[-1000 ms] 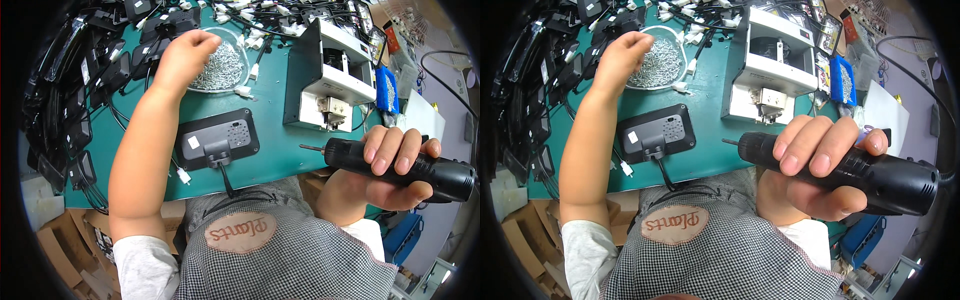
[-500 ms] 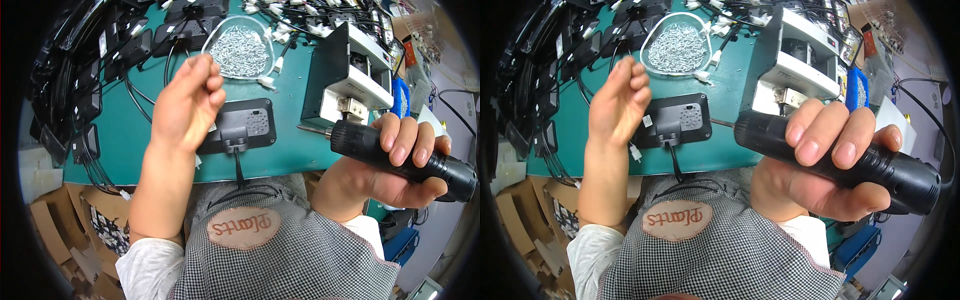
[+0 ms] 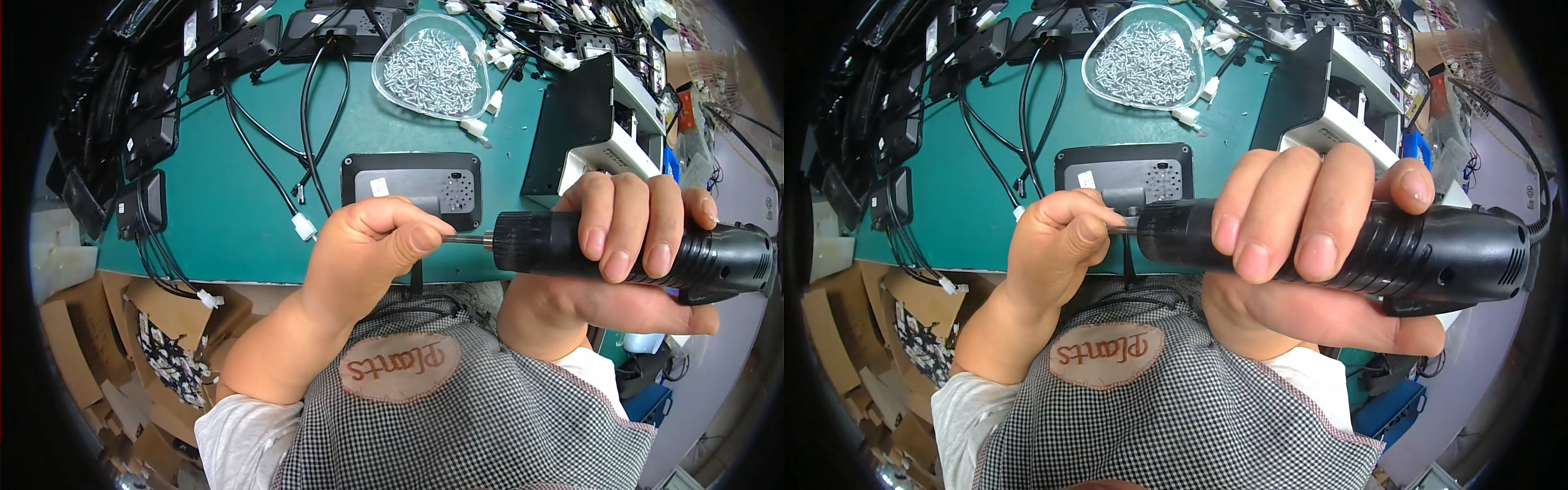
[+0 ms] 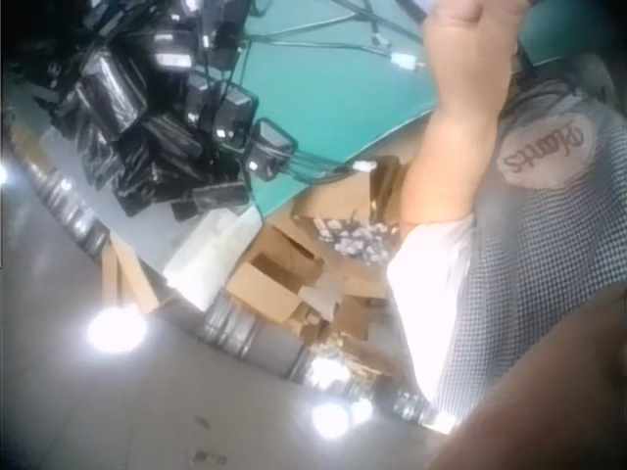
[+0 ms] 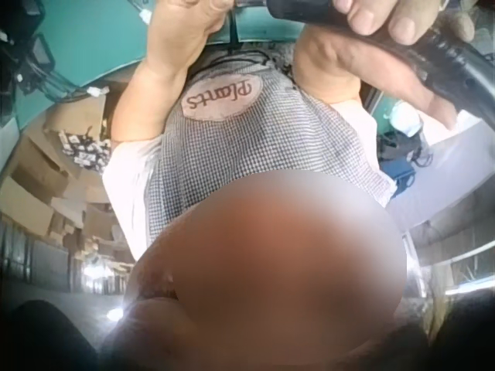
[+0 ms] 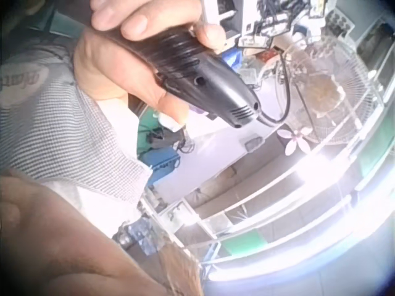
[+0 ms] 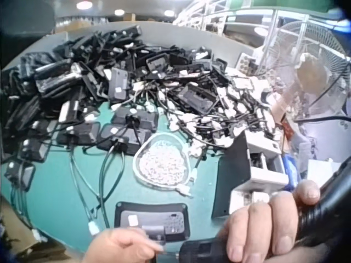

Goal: The person uses a handheld electric screwdriver to fasten screws into small black electronic devices on a green workbench. They handle multiple units, picking them up, positioning them, and securing them with screws from a nearby container. The person also briefly interacts with a white box-like device on the table.

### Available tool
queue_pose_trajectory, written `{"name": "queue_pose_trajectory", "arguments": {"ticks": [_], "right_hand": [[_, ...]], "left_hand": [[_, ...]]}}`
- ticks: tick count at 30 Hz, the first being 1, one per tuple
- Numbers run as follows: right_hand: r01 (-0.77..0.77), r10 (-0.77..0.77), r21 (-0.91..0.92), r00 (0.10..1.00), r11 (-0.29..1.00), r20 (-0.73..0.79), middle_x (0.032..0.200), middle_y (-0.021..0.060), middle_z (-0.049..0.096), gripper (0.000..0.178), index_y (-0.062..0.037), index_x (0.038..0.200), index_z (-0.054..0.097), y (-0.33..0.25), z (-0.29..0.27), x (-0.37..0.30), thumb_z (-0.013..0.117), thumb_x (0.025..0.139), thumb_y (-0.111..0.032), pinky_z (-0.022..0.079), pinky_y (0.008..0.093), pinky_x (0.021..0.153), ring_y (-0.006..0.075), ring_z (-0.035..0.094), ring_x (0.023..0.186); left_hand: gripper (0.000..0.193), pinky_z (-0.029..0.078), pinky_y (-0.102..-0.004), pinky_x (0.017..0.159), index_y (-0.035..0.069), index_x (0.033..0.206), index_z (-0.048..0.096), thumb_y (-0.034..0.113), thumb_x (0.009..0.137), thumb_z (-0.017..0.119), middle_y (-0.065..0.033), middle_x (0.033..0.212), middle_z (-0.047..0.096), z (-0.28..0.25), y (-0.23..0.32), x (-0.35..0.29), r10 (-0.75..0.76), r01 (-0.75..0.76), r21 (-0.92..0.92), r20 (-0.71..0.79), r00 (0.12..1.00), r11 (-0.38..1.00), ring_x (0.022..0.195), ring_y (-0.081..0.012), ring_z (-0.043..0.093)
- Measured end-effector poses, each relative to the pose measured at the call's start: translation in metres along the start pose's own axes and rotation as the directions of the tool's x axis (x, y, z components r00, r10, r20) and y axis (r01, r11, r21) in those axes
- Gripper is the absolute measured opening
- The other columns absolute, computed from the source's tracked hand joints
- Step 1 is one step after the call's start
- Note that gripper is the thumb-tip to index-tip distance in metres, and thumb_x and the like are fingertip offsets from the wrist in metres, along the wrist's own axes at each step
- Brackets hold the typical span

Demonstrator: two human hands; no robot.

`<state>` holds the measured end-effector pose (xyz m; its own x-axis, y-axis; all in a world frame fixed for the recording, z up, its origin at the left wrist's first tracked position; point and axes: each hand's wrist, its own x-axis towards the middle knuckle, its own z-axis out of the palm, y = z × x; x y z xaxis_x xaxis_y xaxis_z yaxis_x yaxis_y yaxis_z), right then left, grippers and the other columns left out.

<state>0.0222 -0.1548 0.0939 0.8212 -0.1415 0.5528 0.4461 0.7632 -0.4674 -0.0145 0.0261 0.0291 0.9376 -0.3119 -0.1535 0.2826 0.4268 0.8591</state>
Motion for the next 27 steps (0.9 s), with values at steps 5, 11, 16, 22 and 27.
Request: {"name": "queue_pose_trajectory", "arguments": {"ticks": [5, 11, 16, 22, 27], "right_hand": [[0.054, -0.055, -0.028, 0.998, 0.998, -0.042, 0.070, -0.0018, 0.053, 0.068, -0.0069, 0.104, 0.055, -0.005, -0.002, -0.004, 0.062, 0.077, -0.069, 0.044, 0.0280, 0.051, 0.0117, 0.052, 0.052], [0.073, -0.076, -0.057, 0.995, 0.996, -0.062, 0.068, -0.0016, 0.052, 0.067, -0.0063, 0.102, 0.055, 0.002, 0.000, -0.006, 0.060, 0.079, -0.069, 0.043, 0.0261, 0.048, 0.0104, 0.052, 0.051], [0.051, -0.051, -0.015, 0.997, 0.999, -0.059, 0.068, -0.0010, 0.053, 0.065, -0.0061, 0.101, 0.055, -0.001, -0.002, -0.005, 0.063, 0.079, -0.066, 0.044, 0.0259, 0.048, 0.0111, 0.052, 0.051], [0.084, -0.060, -0.245, 0.993, 0.966, 0.104, 0.075, 0.0023, 0.056, 0.070, -0.0057, 0.108, 0.055, -0.003, -0.022, -0.006, 0.064, 0.076, -0.067, 0.046, 0.0310, 0.055, 0.0154, 0.055, 0.056], [0.318, -0.177, -0.463, 0.930, 0.827, 0.322, 0.081, 0.0121, 0.058, 0.094, -0.0070, 0.124, 0.051, 0.011, -0.061, -0.004, 0.043, 0.074, -0.086, 0.048, 0.0387, 0.057, 0.0244, 0.058, 0.061]], "left_hand": [[0.032, 0.040, -0.0199, 0.060, -0.001, 0.094, 0.071, 0.031, 0.089, 0.070, 0.0015, 0.074, 0.060, -0.005, 0.002, 0.006, -0.065, 0.064, 0.022, 0.043, 0.997, 0.998, 0.066, -0.0043, 0.049], [0.036, 0.032, -0.0195, 0.049, -0.003, 0.093, 0.067, 0.032, 0.091, 0.065, 0.0003, 0.070, 0.053, 0.003, -0.004, 0.003, -0.046, 0.046, 0.015, 0.019, 0.999, 0.999, 0.055, -0.0046, 0.041], [0.034, 0.031, -0.0200, 0.047, -0.004, 0.095, 0.065, 0.030, 0.094, 0.063, -0.0023, 0.074, 0.056, -0.001, -0.006, 0.005, -0.141, 0.158, -0.100, 0.157, 0.977, 0.982, 0.053, -0.0055, 0.040], [0.035, 0.048, -0.0266, 0.060, -0.002, 0.105, 0.069, 0.029, 0.088, 0.069, -0.0048, 0.079, 0.066, -0.004, 0.005, 0.008, 0.146, -0.100, 0.591, -0.031, 0.989, 0.800, 0.067, -0.0136, 0.059], [0.051, 0.051, -0.0351, 0.062, 0.002, 0.108, 0.069, 0.039, 0.074, 0.077, -0.0127, 0.077, 0.064, -0.022, 0.007, 0.012, 0.371, -0.194, 0.959, 0.107, 0.922, 0.205, 0.071, -0.0277, 0.064]]}}
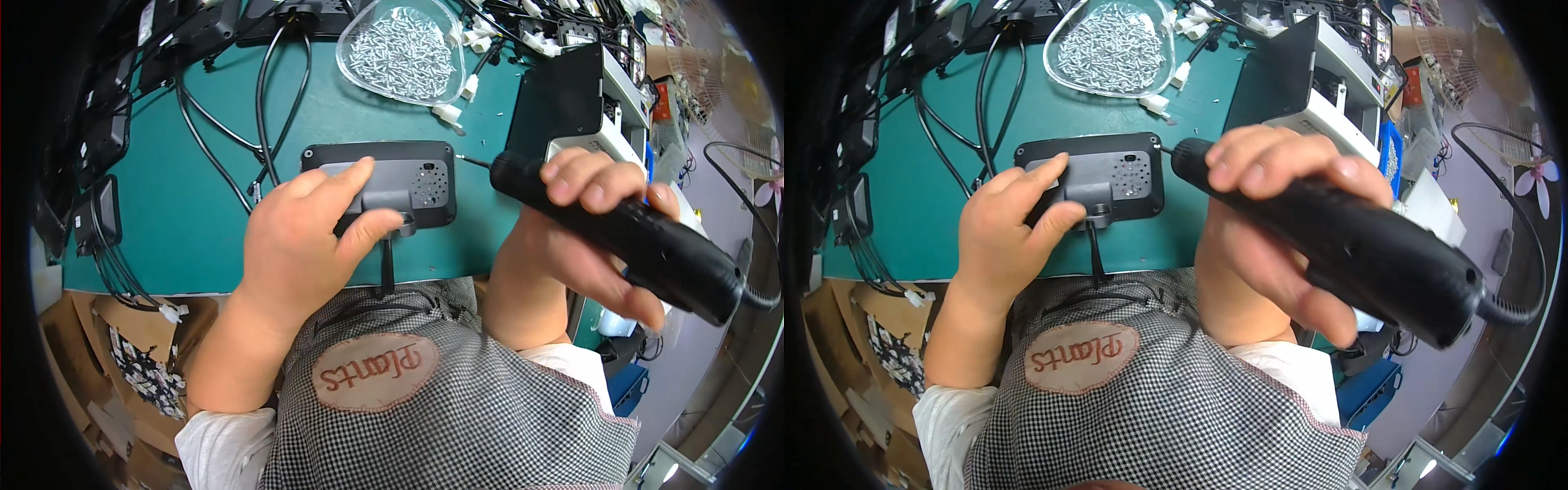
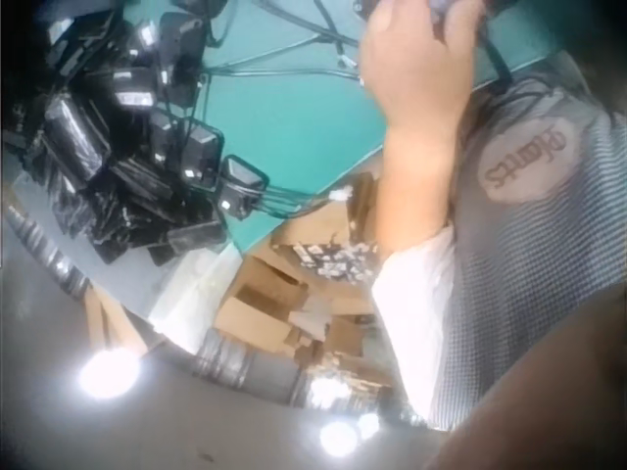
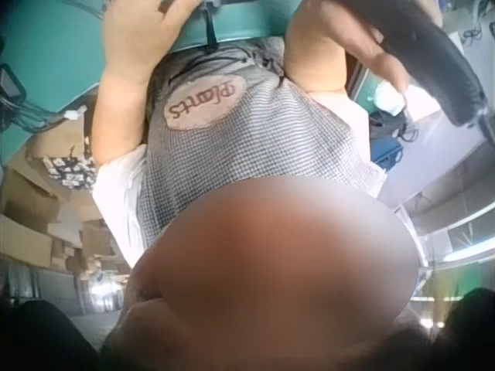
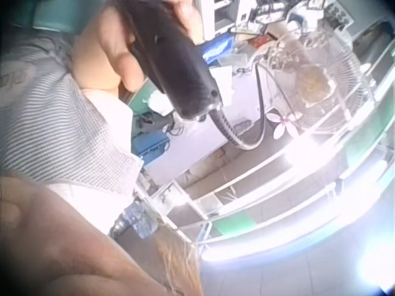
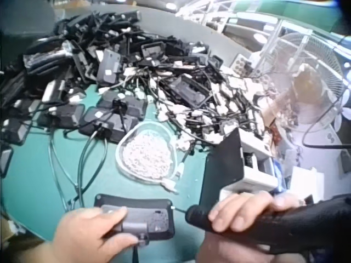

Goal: The person uses a handheld electric screwdriver to fasten screws into small black electronic devices on a green workbench. They handle multiple units, picking them up, positioning them, and securing them with screws from a nearby container. The person also briefly interacts with a white box-like device on the table.

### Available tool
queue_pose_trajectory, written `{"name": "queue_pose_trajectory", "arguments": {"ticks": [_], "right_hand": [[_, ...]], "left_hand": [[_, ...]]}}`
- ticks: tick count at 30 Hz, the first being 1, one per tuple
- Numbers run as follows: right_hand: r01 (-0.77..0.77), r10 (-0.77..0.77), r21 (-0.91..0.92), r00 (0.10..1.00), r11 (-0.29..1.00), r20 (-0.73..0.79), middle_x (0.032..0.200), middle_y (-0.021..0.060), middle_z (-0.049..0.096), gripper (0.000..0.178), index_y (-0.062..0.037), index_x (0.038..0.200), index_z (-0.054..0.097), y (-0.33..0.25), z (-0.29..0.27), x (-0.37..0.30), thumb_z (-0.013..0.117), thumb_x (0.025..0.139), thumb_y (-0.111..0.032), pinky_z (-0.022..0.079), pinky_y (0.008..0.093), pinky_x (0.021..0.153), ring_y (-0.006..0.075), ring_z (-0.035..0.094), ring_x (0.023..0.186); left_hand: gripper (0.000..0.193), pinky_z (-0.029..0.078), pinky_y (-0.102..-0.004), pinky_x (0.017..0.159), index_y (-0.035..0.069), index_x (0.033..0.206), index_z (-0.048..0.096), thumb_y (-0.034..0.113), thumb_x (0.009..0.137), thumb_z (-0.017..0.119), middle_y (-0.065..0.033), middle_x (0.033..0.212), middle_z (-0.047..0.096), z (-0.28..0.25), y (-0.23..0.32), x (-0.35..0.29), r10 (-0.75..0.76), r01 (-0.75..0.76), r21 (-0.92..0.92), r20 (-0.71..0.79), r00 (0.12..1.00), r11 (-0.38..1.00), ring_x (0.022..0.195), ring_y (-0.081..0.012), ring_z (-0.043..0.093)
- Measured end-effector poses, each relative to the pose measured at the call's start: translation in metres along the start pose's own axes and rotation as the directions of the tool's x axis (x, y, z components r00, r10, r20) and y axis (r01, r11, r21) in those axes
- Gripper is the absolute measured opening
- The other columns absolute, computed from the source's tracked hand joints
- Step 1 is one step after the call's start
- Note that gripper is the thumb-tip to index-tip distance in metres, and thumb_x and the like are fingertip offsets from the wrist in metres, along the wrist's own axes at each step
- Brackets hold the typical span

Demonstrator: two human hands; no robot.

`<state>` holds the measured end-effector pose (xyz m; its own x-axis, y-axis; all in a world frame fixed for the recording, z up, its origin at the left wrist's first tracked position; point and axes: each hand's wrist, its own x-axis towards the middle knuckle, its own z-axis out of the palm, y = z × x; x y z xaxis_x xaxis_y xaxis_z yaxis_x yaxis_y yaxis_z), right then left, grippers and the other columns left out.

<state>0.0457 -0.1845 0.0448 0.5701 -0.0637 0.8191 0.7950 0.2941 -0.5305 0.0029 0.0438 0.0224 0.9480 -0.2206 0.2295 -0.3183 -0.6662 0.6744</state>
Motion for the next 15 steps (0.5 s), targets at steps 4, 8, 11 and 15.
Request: {"name": "queue_pose_trajectory", "arguments": {"ticks": [4, 8, 11, 15], "right_hand": [[-0.005, 0.005, 0.010, 1.000, 1.000, -0.015, 0.083, 0.0150, 0.061, 0.096, -0.0056, 0.125, 0.049, 0.019, -0.008, -0.008, 0.042, 0.074, -0.087, 0.050, 0.0387, 0.055, 0.0263, 0.060, 0.061], [-0.013, 0.013, 0.001, 0.998, 1.000, -0.053, 0.081, 0.0151, 0.060, 0.097, -0.0056, 0.123, 0.048, 0.029, -0.009, -0.014, 0.040, 0.073, -0.088, 0.050, 0.0389, 0.053, 0.0263, 0.060, 0.060], [-0.016, 0.015, -0.017, 0.997, 1.000, -0.073, 0.079, 0.0147, 0.060, 0.097, -0.0055, 0.122, 0.048, 0.036, -0.010, -0.017, 0.040, 0.073, -0.088, 0.051, 0.0391, 0.053, 0.0259, 0.060, 0.059], [-0.052, 0.051, -0.014, 0.996, 0.999, -0.067, 0.077, 0.0145, 0.060, 0.099, -0.0044, 0.121, 0.047, 0.042, -0.007, -0.015, 0.040, 0.071, -0.089, 0.052, 0.0381, 0.053, 0.0249, 0.059, 0.057]], "left_hand": [[0.063, 0.049, -0.0346, 0.057, 0.003, 0.108, 0.069, 0.050, 0.066, 0.078, -0.0090, 0.071, 0.058, 0.005, -0.006, -0.007, 0.025, -0.035, 0.128, 0.080, 0.996, 0.991, 0.065, -0.0247, 0.060], [0.064, 0.047, -0.0349, 0.054, 0.004, 0.109, 0.069, 0.052, 0.068, 0.076, -0.0080, 0.068, 0.054, 0.008, -0.007, -0.008, 0.015, -0.026, 0.119, 0.087, 0.996, 0.993, 0.062, -0.0239, 0.057], [0.064, 0.046, -0.0350, 0.054, 0.004, 0.109, 0.068, 0.052, 0.068, 0.076, -0.0081, 0.068, 0.054, 0.006, -0.007, -0.006, 0.014, -0.028, 0.126, 0.112, 0.994, 0.992, 0.062, -0.0241, 0.056], [0.065, 0.044, -0.0350, 0.055, 0.005, 0.112, 0.067, 0.052, 0.069, 0.075, -0.0078, 0.068, 0.053, 0.007, -0.008, -0.007, -0.001, -0.014, 0.114, 0.126, 0.992, 0.993, 0.062, -0.0242, 0.055]]}}
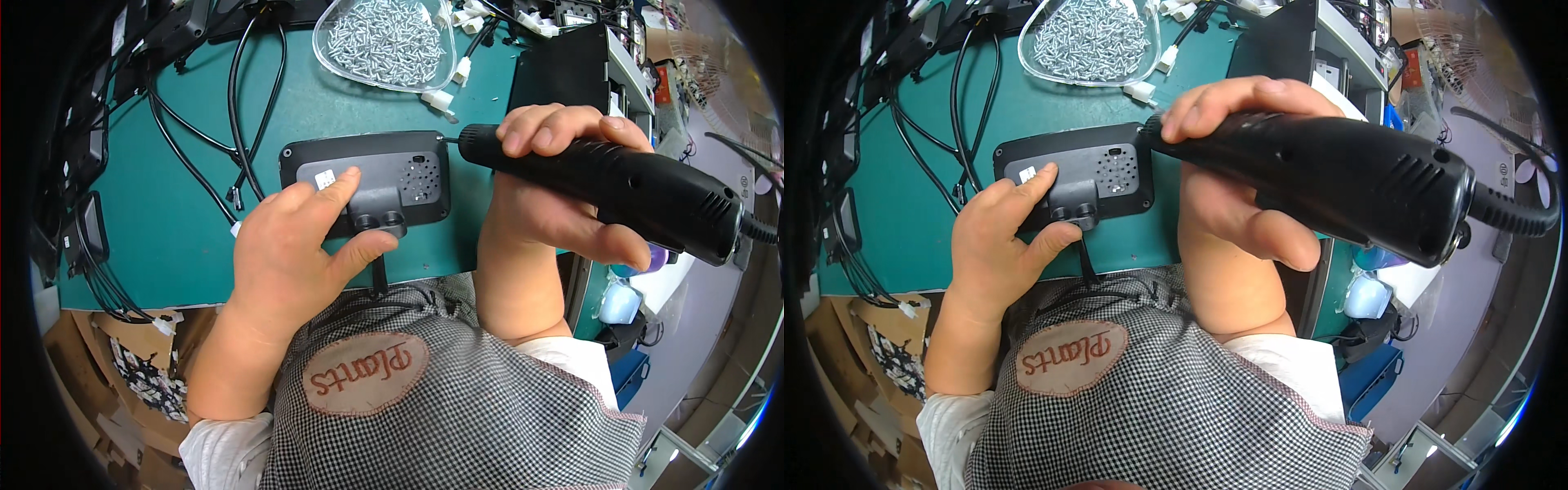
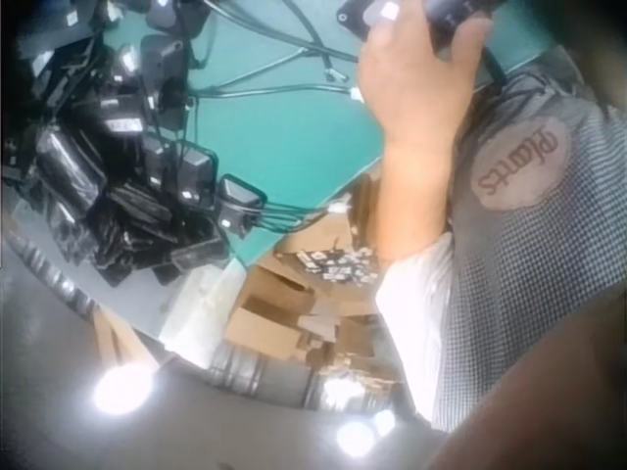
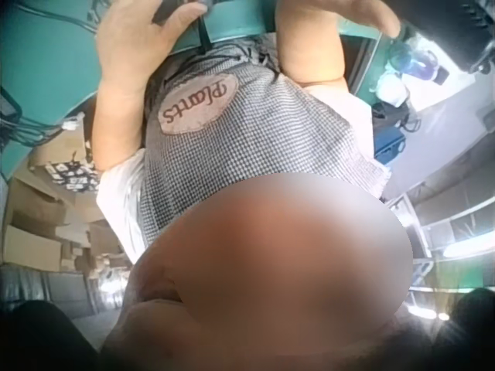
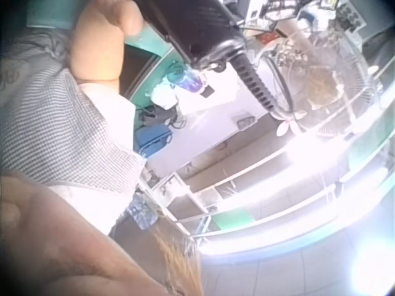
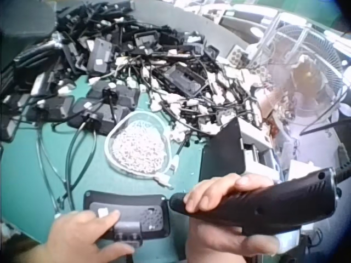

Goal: The person uses a handheld electric screwdriver to fasten screws into small black electronic devices on a green workbench. They handle multiple units, picking them up, positioning them, and securing them with screws from a nearby container. The person also briefly interacts with a white box-like device on the table.

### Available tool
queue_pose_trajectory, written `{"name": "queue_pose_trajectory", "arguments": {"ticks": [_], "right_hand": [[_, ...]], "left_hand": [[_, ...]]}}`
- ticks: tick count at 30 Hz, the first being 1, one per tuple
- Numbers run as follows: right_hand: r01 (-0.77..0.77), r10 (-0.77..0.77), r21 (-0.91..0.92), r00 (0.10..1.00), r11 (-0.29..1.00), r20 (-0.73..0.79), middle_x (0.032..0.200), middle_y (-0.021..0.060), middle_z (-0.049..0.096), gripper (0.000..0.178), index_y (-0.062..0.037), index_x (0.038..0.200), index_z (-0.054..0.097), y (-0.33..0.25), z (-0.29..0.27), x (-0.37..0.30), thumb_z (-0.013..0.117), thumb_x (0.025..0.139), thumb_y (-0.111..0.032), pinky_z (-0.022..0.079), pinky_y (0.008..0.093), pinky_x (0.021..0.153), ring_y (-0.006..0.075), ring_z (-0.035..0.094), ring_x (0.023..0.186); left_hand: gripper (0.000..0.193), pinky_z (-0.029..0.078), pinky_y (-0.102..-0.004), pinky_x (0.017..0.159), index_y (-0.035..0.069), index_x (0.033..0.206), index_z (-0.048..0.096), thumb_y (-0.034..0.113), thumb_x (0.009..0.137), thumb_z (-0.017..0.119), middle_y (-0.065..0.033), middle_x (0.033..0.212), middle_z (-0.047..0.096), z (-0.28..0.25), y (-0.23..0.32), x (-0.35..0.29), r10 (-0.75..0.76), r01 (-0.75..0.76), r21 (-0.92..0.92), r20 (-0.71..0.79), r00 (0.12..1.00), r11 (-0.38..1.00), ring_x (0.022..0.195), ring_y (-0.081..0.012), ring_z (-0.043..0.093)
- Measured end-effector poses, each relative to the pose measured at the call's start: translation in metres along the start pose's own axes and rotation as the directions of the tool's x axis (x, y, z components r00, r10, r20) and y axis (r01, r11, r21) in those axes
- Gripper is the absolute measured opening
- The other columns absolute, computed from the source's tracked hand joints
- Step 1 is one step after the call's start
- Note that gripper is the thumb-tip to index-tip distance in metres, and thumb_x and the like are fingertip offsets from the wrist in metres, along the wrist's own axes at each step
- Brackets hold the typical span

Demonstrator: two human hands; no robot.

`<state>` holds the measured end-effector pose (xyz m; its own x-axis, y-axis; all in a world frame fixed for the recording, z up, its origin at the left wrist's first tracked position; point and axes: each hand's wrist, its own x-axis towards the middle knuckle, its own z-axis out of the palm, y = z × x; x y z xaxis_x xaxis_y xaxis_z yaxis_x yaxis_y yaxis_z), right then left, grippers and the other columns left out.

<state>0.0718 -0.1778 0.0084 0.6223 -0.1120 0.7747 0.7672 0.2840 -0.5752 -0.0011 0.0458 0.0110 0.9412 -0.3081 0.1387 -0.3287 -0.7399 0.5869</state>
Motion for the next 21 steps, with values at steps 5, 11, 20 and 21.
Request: {"name": "queue_pose_trajectory", "arguments": {"ticks": [5, 11, 20, 21], "right_hand": [[-0.104, 0.093, 0.058, 0.982, 0.993, 0.164, 0.075, 0.0144, 0.058, 0.102, -0.0035, 0.119, 0.048, 0.010, -0.002, 0.011, 0.042, 0.067, -0.091, 0.051, 0.0364, 0.052, 0.0230, 0.057, 0.055], [-0.141, 0.140, 0.060, 0.990, 0.988, 0.018, 0.073, 0.0117, 0.059, 0.098, -0.0066, 0.114, 0.052, 0.013, 0.000, 0.006, 0.040, 0.067, -0.092, 0.049, 0.0353, 0.053, 0.0228, 0.057, 0.055], [-0.352, 0.374, 0.425, 0.927, 0.834, 0.033, 0.075, 0.0004, 0.056, 0.062, -0.0087, 0.100, 0.056, -0.048, 0.062, 0.040, 0.061, 0.069, -0.062, 0.043, 0.0308, 0.056, 0.0148, 0.054, 0.057], [-0.384, 0.413, 0.448, 0.910, 0.808, 0.034, 0.074, -0.0010, 0.055, 0.057, -0.0082, 0.098, 0.055, -0.047, 0.071, 0.038, 0.061, 0.069, -0.057, 0.042, 0.0298, 0.055, 0.0133, 0.053, 0.056]], "left_hand": [[0.066, 0.042, -0.0343, 0.057, 0.007, 0.116, 0.066, 0.052, 0.069, 0.075, -0.0066, 0.069, 0.051, 0.002, -0.001, -0.002, -0.024, 0.024, -0.004, 0.016, 1.000, 1.000, 0.064, -0.0241, 0.051], [0.064, 0.046, -0.0361, 0.056, 0.004, 0.111, 0.067, 0.052, 0.069, 0.076, -0.0095, 0.069, 0.055, 0.003, 0.000, -0.001, -0.007, 0.007, -0.012, -0.021, 1.000, 1.000, 0.063, -0.0262, 0.057], [0.062, 0.049, -0.0300, 0.067, -0.007, 0.130, 0.049, 0.045, 0.104, 0.029, -0.0099, 0.100, 0.063, -0.001, -0.027, -0.008, -0.192, 0.182, -0.916, 0.263, 0.945, -0.357, 0.082, -0.0192, 0.059], [0.073, 0.051, -0.0327, 0.086, -0.009, 0.139, 0.035, 0.051, 0.102, 0.017, -0.0188, 0.123, 0.057, -0.006, -0.018, -0.004, -0.253, 0.218, -0.924, 0.303, 0.919, -0.315, 0.106, -0.0256, 0.059]]}}
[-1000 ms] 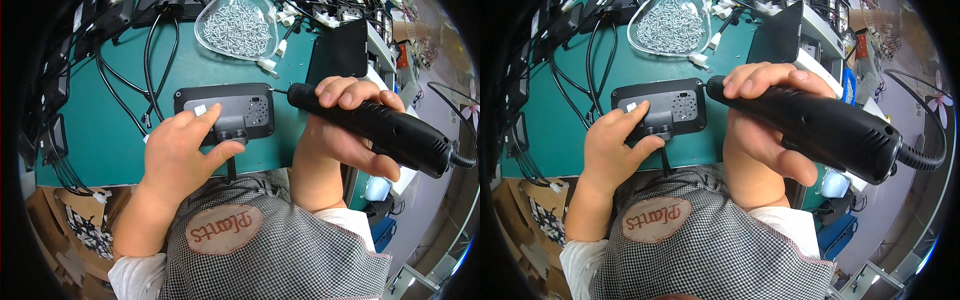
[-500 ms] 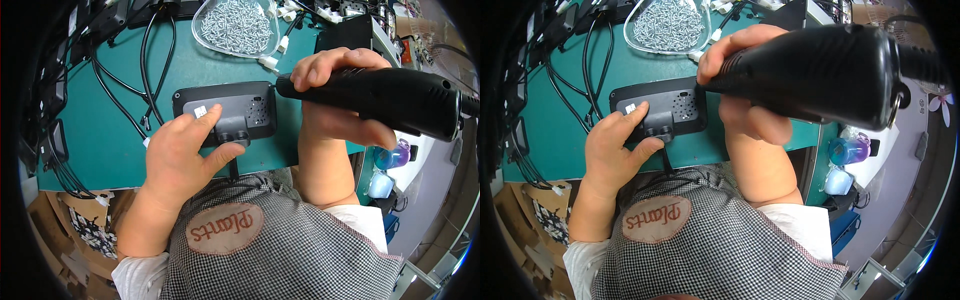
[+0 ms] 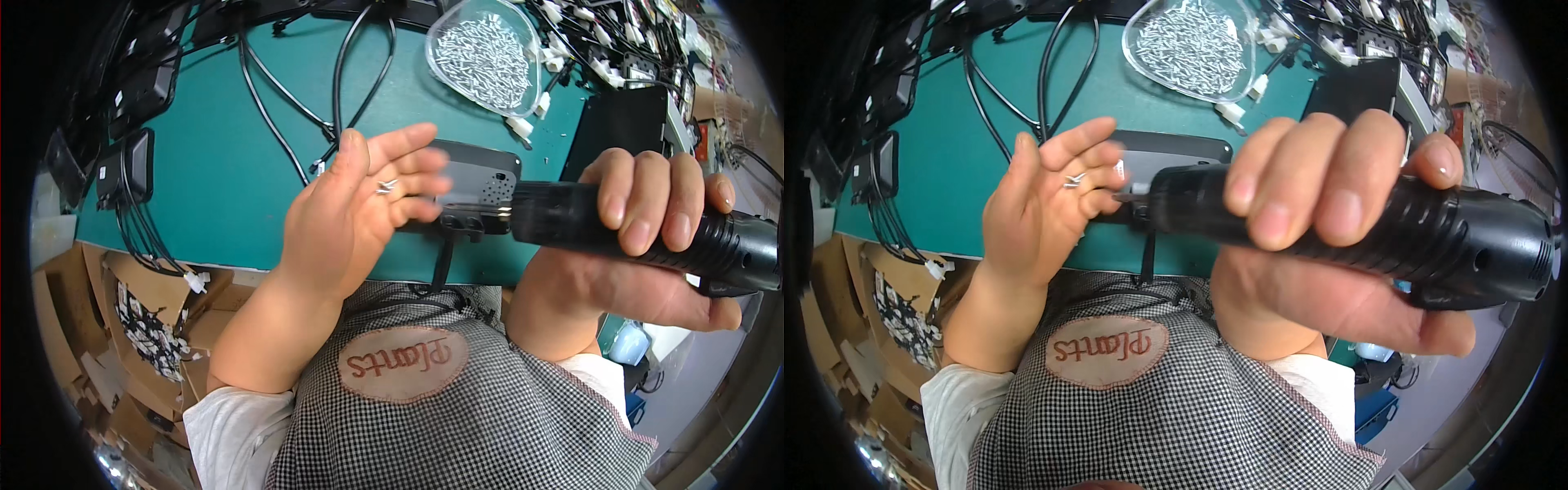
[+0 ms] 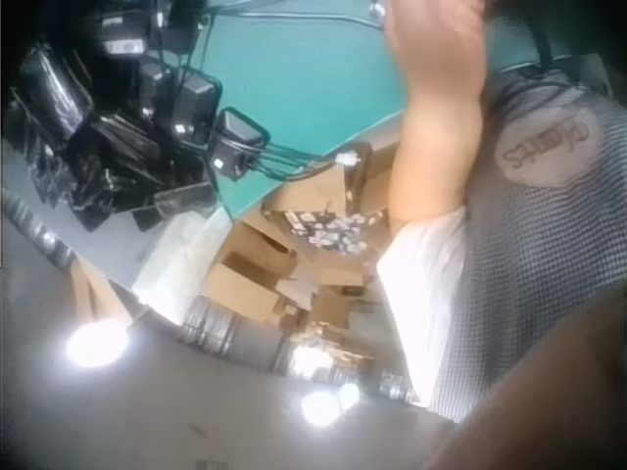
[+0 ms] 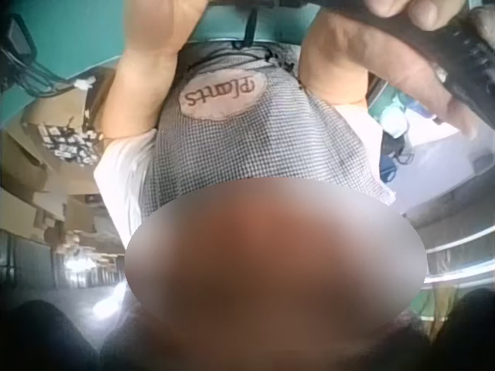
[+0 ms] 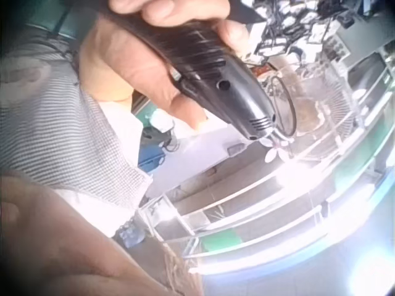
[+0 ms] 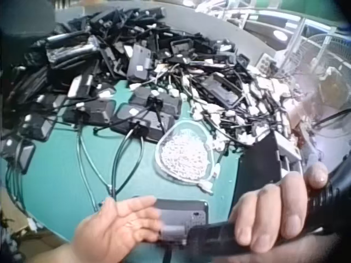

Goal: The person uses a handheld electric screwdriver to fasten screws into small black electronic devices on a green workbench. They handle multiple units, picking them up, positioning them, and securing them with screws from a nearby container. The person also briefly interacts with a white box-like device on the table.

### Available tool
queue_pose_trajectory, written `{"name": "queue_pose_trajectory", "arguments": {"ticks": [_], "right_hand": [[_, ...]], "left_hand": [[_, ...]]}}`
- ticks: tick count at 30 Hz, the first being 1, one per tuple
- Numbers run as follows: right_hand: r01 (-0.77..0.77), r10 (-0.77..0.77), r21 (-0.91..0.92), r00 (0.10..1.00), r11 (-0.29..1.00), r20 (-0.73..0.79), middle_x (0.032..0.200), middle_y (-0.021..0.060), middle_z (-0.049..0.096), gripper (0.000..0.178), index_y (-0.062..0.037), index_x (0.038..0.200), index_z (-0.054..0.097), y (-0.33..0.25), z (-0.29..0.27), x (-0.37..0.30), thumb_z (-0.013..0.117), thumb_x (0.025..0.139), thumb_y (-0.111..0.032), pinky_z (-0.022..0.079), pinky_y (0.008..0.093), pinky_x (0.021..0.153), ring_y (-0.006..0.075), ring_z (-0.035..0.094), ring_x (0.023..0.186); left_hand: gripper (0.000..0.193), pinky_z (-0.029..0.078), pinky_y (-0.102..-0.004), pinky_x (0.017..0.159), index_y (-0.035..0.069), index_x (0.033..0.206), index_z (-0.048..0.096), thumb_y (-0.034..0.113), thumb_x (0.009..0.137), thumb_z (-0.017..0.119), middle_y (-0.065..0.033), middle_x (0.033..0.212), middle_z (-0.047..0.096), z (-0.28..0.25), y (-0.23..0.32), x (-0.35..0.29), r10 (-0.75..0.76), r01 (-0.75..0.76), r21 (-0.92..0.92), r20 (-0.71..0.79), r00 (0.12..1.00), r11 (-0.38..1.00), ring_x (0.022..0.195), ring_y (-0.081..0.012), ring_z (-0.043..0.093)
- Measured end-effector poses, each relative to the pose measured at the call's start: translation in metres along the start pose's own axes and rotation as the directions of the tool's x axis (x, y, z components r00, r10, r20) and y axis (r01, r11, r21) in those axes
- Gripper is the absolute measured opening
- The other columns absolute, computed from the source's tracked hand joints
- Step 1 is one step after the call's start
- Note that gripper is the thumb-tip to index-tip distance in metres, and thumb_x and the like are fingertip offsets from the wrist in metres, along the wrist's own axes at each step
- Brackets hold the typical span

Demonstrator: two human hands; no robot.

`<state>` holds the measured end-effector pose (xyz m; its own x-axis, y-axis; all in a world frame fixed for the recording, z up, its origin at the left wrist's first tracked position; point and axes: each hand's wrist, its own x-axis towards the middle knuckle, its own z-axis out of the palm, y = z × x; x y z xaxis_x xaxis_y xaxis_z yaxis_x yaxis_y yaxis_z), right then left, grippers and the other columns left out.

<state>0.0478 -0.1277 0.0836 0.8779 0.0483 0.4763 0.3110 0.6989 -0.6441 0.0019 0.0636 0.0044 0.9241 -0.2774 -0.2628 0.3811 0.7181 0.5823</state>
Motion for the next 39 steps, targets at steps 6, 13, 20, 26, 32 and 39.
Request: {"name": "queue_pose_trajectory", "arguments": {"ticks": [6, 13, 20, 26, 32, 39], "right_hand": [[-0.001, 0.002, -0.006, 0.972, 1.000, 0.233, 0.081, 0.0029, 0.056, 0.070, -0.0065, 0.117, 0.055, 0.022, -0.002, 0.003, 0.060, 0.073, -0.061, 0.045, 0.0338, 0.058, 0.0181, 0.056, 0.062], [-0.062, 0.044, 0.052, 0.956, 0.997, 0.289, 0.088, 0.0060, 0.057, 0.076, -0.0060, 0.124, 0.054, 0.034, -0.005, -0.001, 0.061, 0.076, -0.065, 0.046, 0.0367, 0.065, 0.0215, 0.058, 0.070], [-0.029, 0.017, 0.048, 0.973, 0.998, 0.231, 0.083, 0.0039, 0.057, 0.074, -0.0049, 0.120, 0.057, 0.026, -0.001, 0.006, 0.061, 0.075, -0.063, 0.045, 0.0328, 0.061, 0.0185, 0.056, 0.065], [-0.019, 0.010, 0.050, 0.986, 0.999, 0.169, 0.081, 0.0028, 0.057, 0.069, -0.0041, 0.115, 0.059, 0.020, 0.002, 0.007, 0.063, 0.075, -0.059, 0.045, 0.0325, 0.059, 0.0172, 0.056, 0.062], [-0.049, 0.035, 0.085, 0.985, 0.995, 0.166, 0.079, 0.0015, 0.056, 0.065, -0.0041, 0.112, 0.058, 0.023, 0.004, 0.006, 0.066, 0.074, -0.055, 0.045, 0.0328, 0.059, 0.0164, 0.057, 0.061], [-0.121, 0.094, 0.130, 0.976, 0.984, 0.195, 0.080, 0.0022, 0.056, 0.066, -0.0040, 0.115, 0.057, 0.025, 0.005, 0.010, 0.065, 0.075, -0.056, 0.045, 0.0322, 0.059, 0.0167, 0.058, 0.062]], "left_hand": [[0.076, 0.042, -0.0368, 0.104, -0.007, 0.144, 0.028, 0.054, 0.101, 0.015, -0.0247, 0.143, 0.041, 0.009, 0.003, -0.007, -0.030, 0.038, -0.170, 0.048, 0.998, 0.985, 0.131, -0.0318, 0.044], [0.073, 0.043, -0.0386, 0.104, -0.006, 0.144, 0.029, 0.052, 0.102, 0.018, -0.0228, 0.141, 0.044, 0.006, -0.001, -0.012, -0.011, 0.018, -0.088, 0.082, 0.997, 0.996, 0.127, -0.0293, 0.048], [0.038, 0.053, -0.0307, 0.082, -0.004, 0.127, 0.050, 0.023, 0.099, 0.051, -0.0130, 0.112, 0.062, -0.009, -0.005, -0.019, -0.063, 0.052, 0.138, 0.080, 0.995, 0.989, 0.098, -0.0191, 0.063], [0.019, 0.049, -0.0229, 0.056, -0.001, 0.106, 0.062, 0.014, 0.094, 0.060, -0.0078, 0.084, 0.065, -0.009, -0.005, -0.018, -0.061, 0.068, 0.079, -0.086, 0.994, 0.995, 0.064, -0.0103, 0.057], [0.021, 0.036, -0.0181, 0.047, -0.002, 0.100, 0.065, 0.018, 0.094, 0.062, -0.0077, 0.077, 0.064, -0.008, -0.006, -0.020, -0.083, 0.087, 0.077, -0.049, 0.995, 0.993, 0.054, -0.0062, 0.046], [0.029, 0.034, -0.0175, 0.047, -0.002, 0.102, 0.066, 0.025, 0.095, 0.061, -0.0033, 0.072, 0.058, -0.006, -0.006, -0.022, 0.035, -0.030, 0.310, -0.010, 0.999, 0.950, 0.055, -0.0035, 0.042]]}}
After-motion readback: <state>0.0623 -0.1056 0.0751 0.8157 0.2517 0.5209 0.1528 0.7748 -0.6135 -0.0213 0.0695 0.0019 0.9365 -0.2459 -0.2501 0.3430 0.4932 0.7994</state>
